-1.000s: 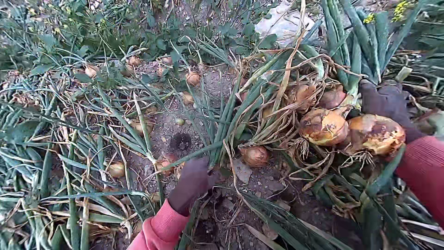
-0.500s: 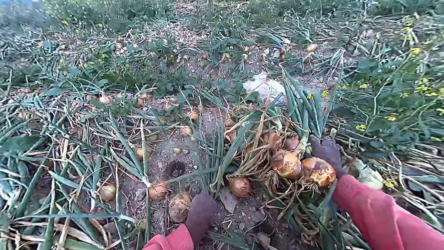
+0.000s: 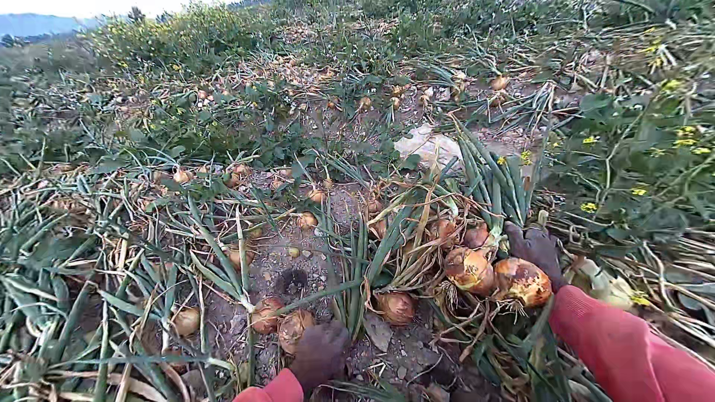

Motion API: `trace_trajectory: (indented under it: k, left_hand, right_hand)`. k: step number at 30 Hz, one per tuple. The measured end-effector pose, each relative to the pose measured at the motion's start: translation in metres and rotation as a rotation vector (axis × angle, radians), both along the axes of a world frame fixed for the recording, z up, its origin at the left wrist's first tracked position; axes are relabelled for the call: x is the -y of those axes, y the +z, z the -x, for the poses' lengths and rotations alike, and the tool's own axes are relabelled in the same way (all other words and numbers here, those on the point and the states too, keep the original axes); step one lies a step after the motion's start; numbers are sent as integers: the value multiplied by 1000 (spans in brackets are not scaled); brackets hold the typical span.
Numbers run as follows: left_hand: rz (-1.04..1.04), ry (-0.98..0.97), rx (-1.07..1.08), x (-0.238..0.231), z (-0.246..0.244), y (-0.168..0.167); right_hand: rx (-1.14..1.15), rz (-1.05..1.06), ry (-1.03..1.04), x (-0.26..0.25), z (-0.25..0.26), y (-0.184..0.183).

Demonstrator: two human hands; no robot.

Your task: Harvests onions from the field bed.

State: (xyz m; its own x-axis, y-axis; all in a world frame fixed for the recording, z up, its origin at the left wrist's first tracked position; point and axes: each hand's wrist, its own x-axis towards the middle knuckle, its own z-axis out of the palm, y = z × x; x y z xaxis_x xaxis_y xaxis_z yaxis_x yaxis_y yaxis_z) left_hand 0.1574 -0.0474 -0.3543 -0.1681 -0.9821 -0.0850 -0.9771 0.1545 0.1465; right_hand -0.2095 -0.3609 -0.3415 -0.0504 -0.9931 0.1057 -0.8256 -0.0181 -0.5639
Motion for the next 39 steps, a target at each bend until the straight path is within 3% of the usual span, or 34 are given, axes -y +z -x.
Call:
trace_trajectory:
  k: [3, 11, 16, 19, 25, 31, 35, 39]
  left_hand:
    - [188, 12, 11, -1, 1, -11]
    - [-54, 344, -145, 17, 5, 9]
    - [86, 326, -452, 2, -8, 7]
    - [15, 407, -479, -5, -5, 18]
    - [-92, 354, -199, 5, 3, 25]
    - [-645, 215, 378, 56, 42, 57]
    - [-726, 214, 486, 56, 64, 62]
    - [-710, 191, 531, 51, 56, 55]
  right_hand:
    - [-11, 6, 4, 0, 1, 3]
    - [15, -37, -14, -5, -2, 11]
    - [42, -45, -15, -8, -5, 16]
    - [55, -48, -7, -7, -6, 18]
    - [88, -36, 9, -4, -5, 13]
    - [117, -59, -10, -3, -7, 15]
    - [118, -66, -15, -6, -8, 18]
    - [115, -70, -20, -6, -9, 19]
